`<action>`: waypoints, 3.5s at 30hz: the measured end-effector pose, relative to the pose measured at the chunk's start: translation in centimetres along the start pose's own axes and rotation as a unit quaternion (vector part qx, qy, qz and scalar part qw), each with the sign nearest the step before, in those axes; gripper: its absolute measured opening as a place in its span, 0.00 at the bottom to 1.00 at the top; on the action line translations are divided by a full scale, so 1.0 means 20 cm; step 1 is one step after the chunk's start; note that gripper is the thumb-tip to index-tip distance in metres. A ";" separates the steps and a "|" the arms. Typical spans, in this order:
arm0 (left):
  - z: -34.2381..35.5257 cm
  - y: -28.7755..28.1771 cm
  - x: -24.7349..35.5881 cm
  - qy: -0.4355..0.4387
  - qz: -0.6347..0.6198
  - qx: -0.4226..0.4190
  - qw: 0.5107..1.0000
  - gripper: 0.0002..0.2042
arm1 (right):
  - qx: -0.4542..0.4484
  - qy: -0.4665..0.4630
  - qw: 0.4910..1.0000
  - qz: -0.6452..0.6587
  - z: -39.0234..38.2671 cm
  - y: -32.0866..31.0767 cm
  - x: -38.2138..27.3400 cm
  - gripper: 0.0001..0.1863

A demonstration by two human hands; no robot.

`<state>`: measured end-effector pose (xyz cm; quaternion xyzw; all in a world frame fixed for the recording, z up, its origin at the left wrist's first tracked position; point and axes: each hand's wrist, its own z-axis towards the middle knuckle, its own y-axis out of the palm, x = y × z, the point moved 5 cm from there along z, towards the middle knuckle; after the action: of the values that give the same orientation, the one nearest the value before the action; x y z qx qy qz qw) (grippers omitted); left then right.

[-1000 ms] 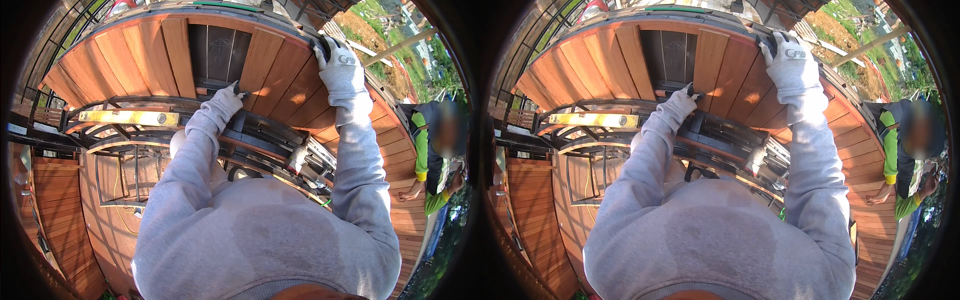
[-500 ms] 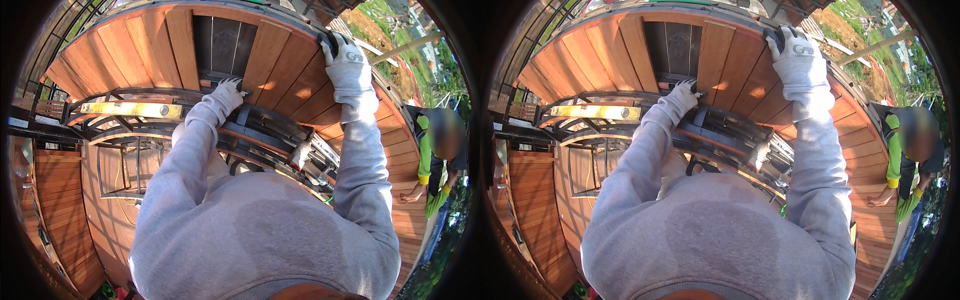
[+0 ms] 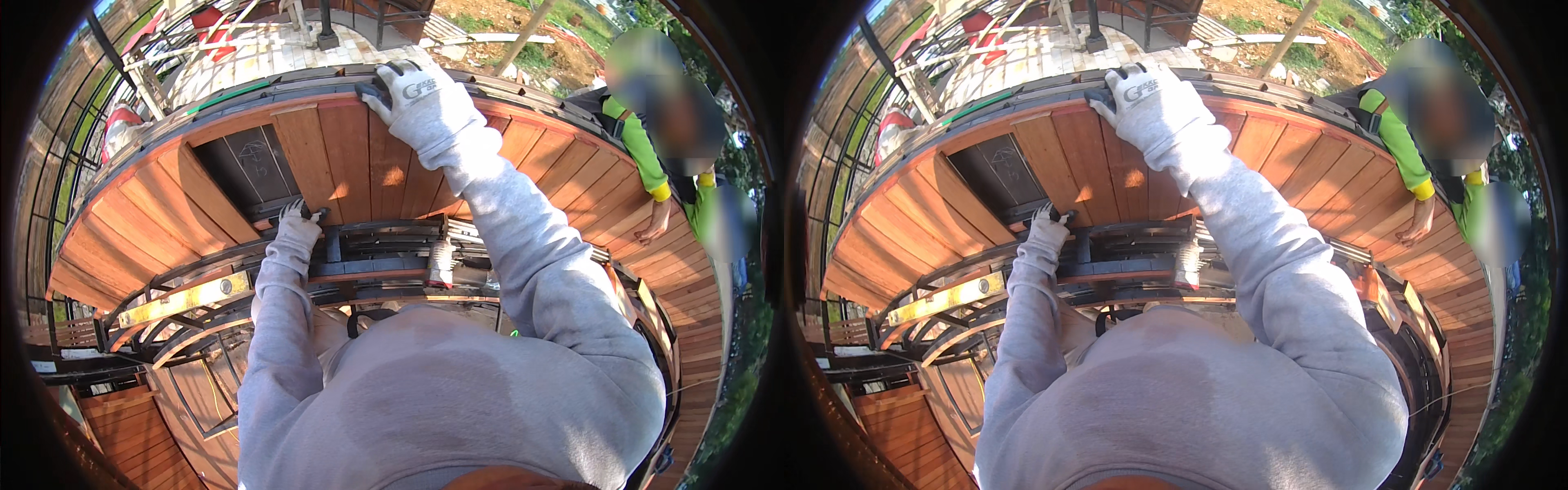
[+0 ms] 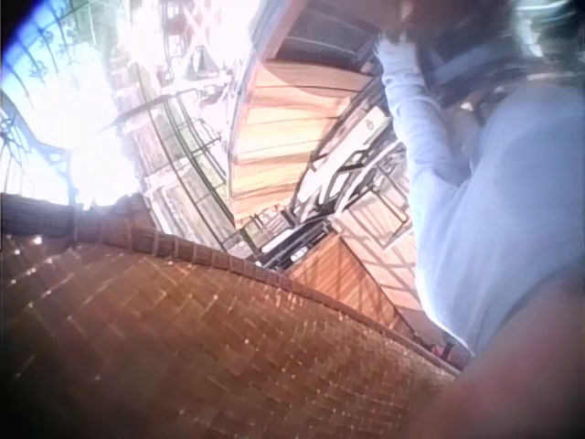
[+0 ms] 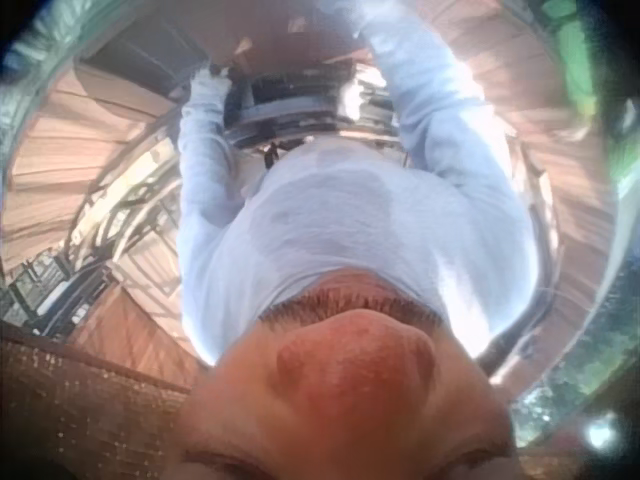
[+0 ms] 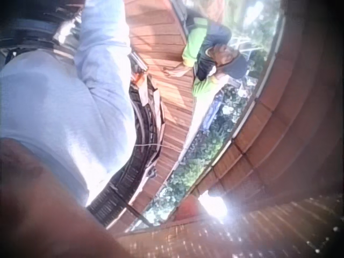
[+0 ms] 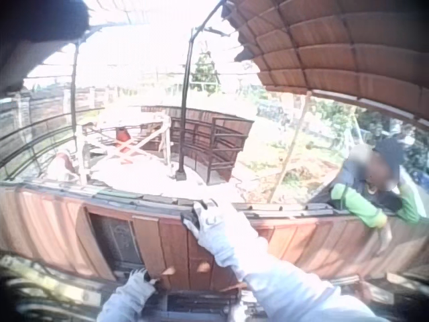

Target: The person installs wooden siding planks on a curved exterior wall. They position each plank, check alignment with a spirit level, and fasten it using a nail gun. The process is repeated for multiple planks along the wall.

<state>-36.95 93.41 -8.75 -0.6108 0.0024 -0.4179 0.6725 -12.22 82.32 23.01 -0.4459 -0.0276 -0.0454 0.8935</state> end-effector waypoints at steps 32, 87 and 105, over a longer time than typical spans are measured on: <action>-0.73 -0.31 0.92 -0.166 -0.714 -0.001 0.680 0.20 | -0.174 -0.074 0.888 0.419 -0.72 -0.03 -0.45 0.42; -1.02 -0.99 -0.16 -0.433 -0.480 0.453 0.614 0.19 | -0.445 -0.079 0.877 0.160 -0.80 0.56 -0.92 0.47; -0.26 -1.34 1.07 0.303 -0.126 0.375 0.867 0.50 | -0.161 0.035 0.853 0.495 -0.87 -0.27 -0.24 0.32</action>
<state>-40.62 79.48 22.82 -0.1509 -0.0277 -0.6334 0.7584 -17.35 65.36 16.43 -0.5362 0.2364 0.3837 0.7137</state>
